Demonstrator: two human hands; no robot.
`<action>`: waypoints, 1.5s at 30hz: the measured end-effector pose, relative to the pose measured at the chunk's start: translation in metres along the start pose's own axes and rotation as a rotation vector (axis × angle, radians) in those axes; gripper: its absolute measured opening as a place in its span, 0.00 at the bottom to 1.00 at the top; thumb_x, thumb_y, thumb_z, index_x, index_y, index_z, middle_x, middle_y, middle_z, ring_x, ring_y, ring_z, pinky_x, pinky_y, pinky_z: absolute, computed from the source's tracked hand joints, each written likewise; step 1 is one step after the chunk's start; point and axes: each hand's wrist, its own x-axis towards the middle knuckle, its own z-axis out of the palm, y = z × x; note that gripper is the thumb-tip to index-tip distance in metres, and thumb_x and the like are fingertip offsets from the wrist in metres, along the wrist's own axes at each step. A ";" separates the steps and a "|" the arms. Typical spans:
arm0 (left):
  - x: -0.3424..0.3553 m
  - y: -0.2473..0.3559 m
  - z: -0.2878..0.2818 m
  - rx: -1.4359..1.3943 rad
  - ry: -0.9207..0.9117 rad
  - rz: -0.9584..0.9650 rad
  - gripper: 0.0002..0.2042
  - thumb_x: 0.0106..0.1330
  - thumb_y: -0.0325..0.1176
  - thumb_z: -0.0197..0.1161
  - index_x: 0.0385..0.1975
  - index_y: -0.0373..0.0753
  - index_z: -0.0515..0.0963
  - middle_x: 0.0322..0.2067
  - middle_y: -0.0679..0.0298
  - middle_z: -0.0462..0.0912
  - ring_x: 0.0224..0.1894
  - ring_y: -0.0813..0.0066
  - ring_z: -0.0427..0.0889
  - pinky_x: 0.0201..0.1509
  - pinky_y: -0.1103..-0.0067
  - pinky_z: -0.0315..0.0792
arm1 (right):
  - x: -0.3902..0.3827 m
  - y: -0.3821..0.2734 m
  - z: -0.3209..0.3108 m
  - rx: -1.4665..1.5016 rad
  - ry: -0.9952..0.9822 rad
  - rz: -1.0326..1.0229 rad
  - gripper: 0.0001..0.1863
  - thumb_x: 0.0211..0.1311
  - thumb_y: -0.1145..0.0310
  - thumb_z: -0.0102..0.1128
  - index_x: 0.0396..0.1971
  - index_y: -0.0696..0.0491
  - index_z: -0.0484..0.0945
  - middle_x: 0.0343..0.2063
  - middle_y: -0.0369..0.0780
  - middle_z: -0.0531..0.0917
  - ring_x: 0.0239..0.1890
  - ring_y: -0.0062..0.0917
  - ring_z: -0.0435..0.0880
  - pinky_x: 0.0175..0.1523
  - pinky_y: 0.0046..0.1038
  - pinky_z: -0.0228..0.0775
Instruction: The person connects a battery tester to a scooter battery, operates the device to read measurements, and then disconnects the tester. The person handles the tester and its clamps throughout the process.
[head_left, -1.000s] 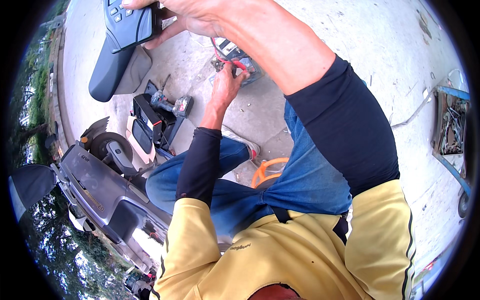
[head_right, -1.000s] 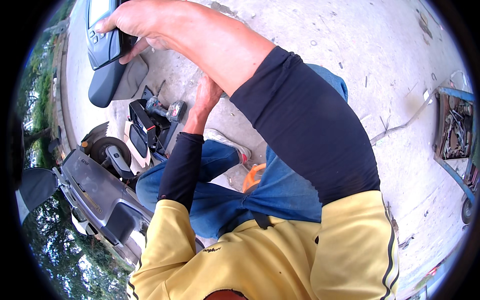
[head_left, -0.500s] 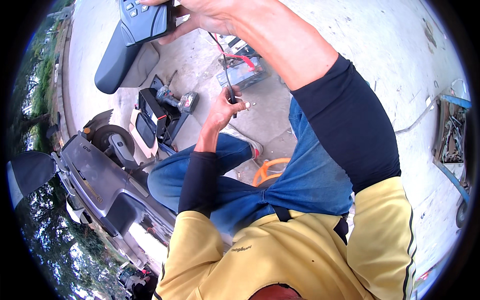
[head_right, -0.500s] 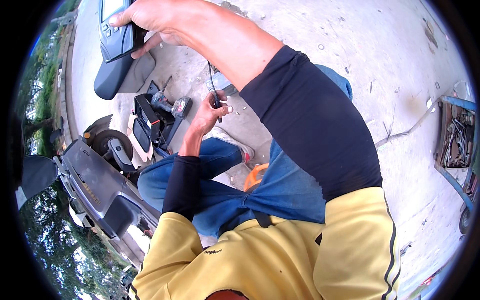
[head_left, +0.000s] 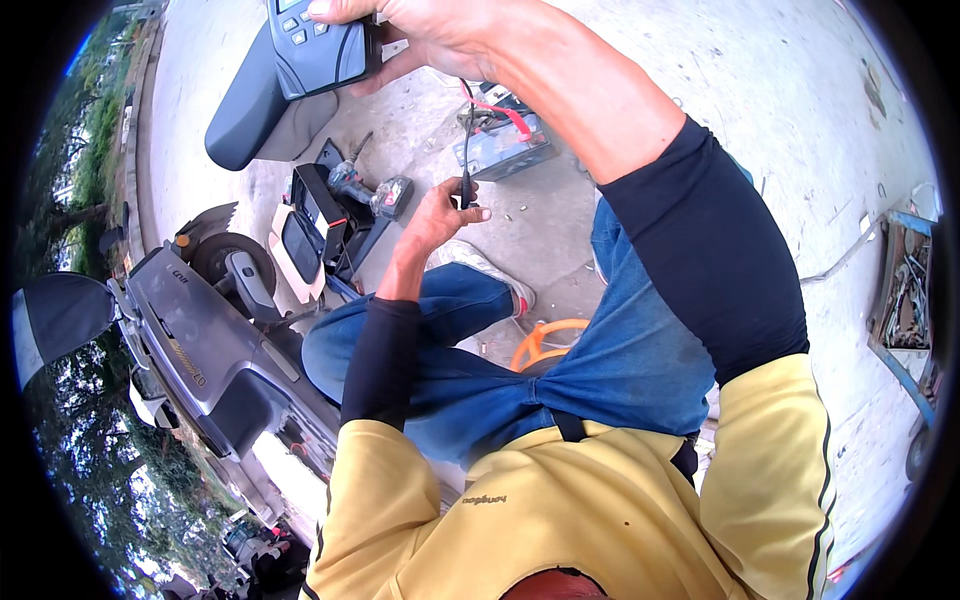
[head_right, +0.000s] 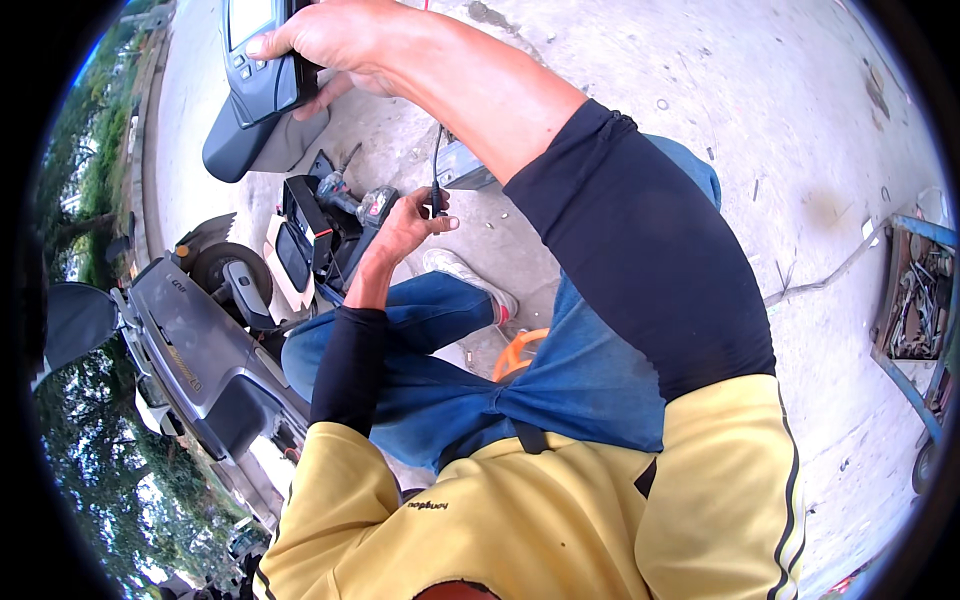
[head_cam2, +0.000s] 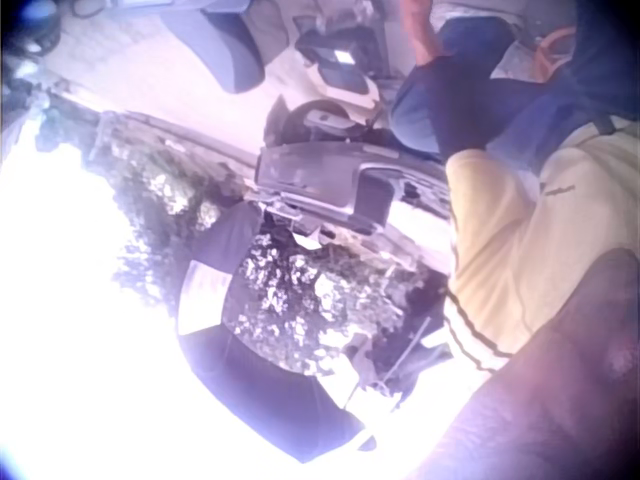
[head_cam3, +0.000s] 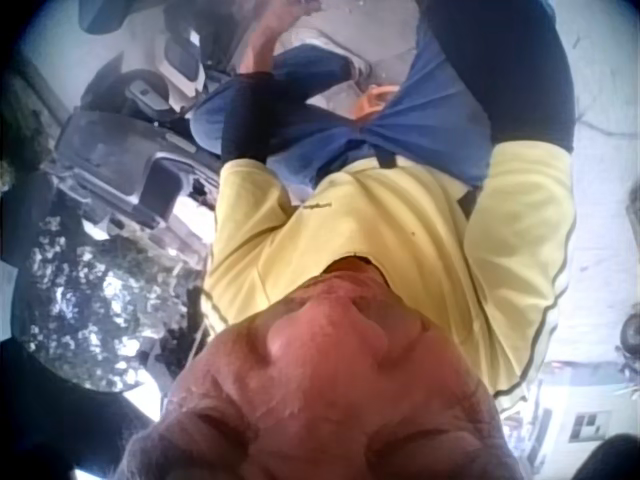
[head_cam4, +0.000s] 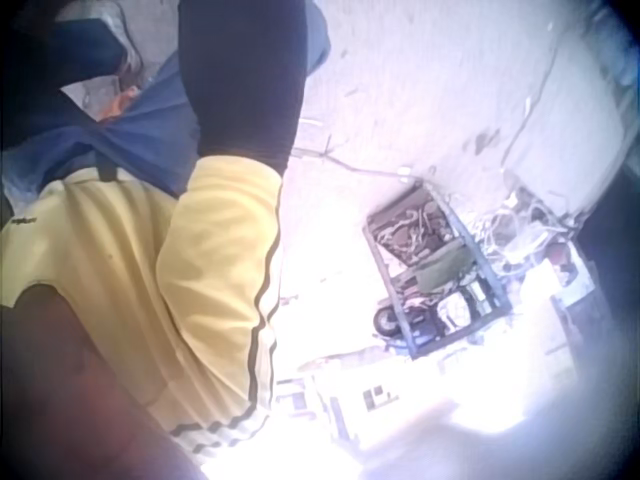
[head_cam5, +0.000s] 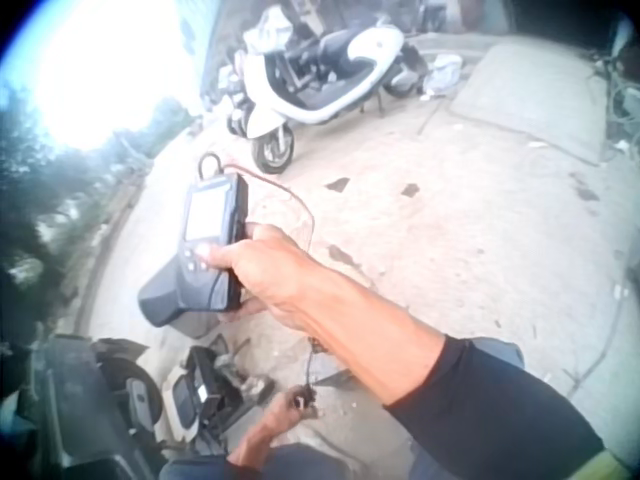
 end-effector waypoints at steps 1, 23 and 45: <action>0.001 -0.002 -0.001 -0.123 0.014 -0.013 0.28 0.52 0.40 0.86 0.49 0.34 0.82 0.39 0.60 0.87 0.37 0.72 0.84 0.46 0.73 0.77 | 0.000 0.002 -0.002 0.005 -0.022 -0.011 0.18 0.71 0.64 0.63 0.56 0.55 0.80 0.43 0.42 0.88 0.40 0.33 0.89 0.39 0.42 0.85; 0.051 -0.057 0.005 -0.658 0.304 0.175 0.22 0.62 0.25 0.77 0.56 0.32 0.81 0.50 0.60 0.87 0.43 0.78 0.83 0.51 0.78 0.78 | 0.007 0.020 -0.004 0.030 -0.156 -0.012 0.23 0.67 0.68 0.66 0.59 0.59 0.73 0.41 0.46 0.86 0.37 0.32 0.90 0.32 0.38 0.85; 0.056 -0.056 0.010 -0.376 0.263 0.116 0.29 0.56 0.23 0.78 0.61 0.37 0.78 0.47 0.59 0.88 0.46 0.72 0.85 0.52 0.72 0.79 | 0.011 0.025 0.000 0.031 -0.176 0.016 0.21 0.69 0.66 0.65 0.58 0.57 0.74 0.41 0.44 0.86 0.38 0.33 0.89 0.33 0.41 0.86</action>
